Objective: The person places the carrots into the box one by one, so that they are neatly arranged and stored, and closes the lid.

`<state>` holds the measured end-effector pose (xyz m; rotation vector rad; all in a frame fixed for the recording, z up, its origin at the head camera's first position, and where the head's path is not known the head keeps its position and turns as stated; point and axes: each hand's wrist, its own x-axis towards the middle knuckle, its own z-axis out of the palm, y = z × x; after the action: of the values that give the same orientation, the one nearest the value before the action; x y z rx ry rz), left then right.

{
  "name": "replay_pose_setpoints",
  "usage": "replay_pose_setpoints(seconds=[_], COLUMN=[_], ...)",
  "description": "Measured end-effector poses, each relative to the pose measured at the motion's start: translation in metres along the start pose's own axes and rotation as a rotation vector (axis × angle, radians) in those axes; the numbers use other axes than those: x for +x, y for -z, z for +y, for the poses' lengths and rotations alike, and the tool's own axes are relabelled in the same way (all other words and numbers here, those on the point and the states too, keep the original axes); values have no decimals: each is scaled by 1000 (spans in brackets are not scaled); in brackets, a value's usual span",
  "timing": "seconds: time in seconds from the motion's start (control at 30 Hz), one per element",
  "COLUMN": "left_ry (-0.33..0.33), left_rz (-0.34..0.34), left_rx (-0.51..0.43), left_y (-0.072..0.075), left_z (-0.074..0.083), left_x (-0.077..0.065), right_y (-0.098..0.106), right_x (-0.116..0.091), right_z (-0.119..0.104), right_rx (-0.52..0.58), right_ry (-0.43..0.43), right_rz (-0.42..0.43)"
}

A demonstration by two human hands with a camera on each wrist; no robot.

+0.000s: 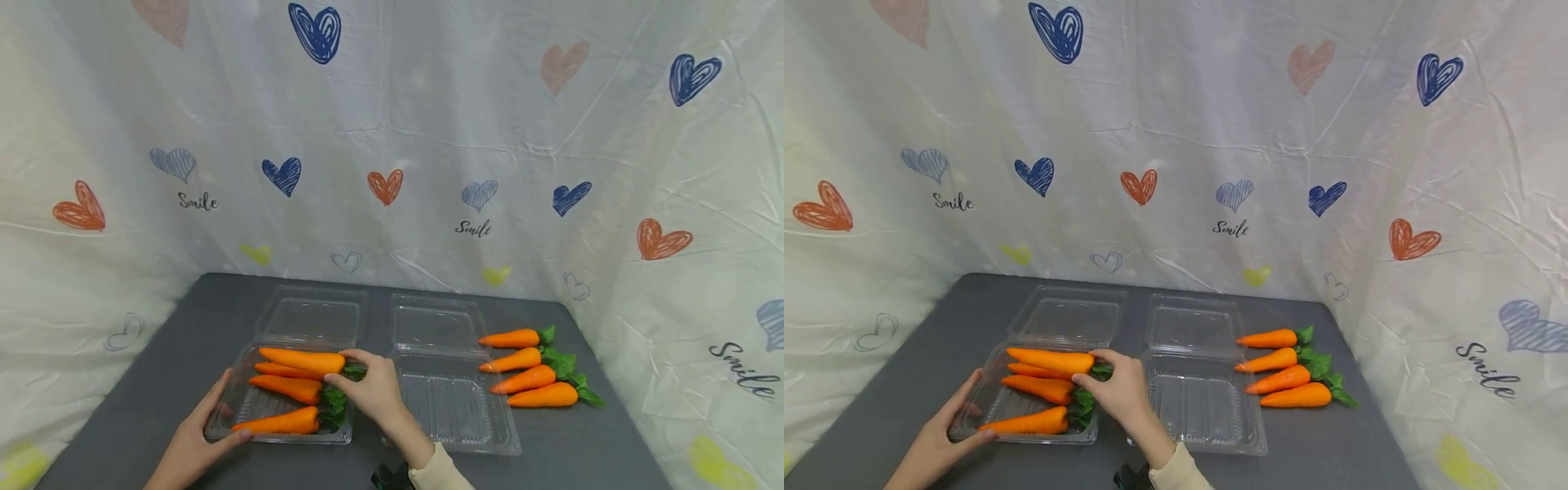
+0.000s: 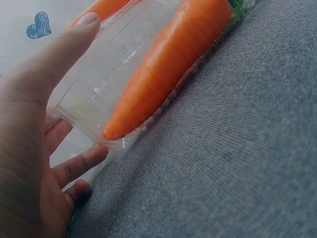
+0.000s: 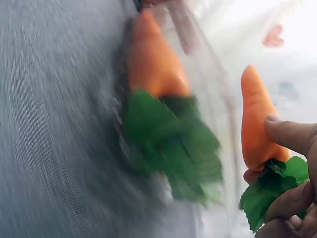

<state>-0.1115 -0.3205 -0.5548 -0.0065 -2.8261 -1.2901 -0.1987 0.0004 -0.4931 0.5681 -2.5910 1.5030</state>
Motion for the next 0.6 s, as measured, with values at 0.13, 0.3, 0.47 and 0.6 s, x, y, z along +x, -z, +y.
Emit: replay_pose_setpoints(seconds=[0.13, 0.3, 0.47, 0.6], left_ry=[4, -8, -6, 8], left_rz=[4, 2, -3, -23], left_rx=[11, -13, -24, -83], left_y=[1, 1, 2, 2], left_z=[1, 2, 5, 5], left_x=[-2, -2, -1, -1], right_y=[-20, -36, -43, -42], right_x=[-1, -5, -7, -7], right_z=[-8, -14, -14, -15], right_rx=[-31, -216, -347, -379], right_ry=[24, 99, 130, 128], right_rz=[-62, -89, -97, -116])
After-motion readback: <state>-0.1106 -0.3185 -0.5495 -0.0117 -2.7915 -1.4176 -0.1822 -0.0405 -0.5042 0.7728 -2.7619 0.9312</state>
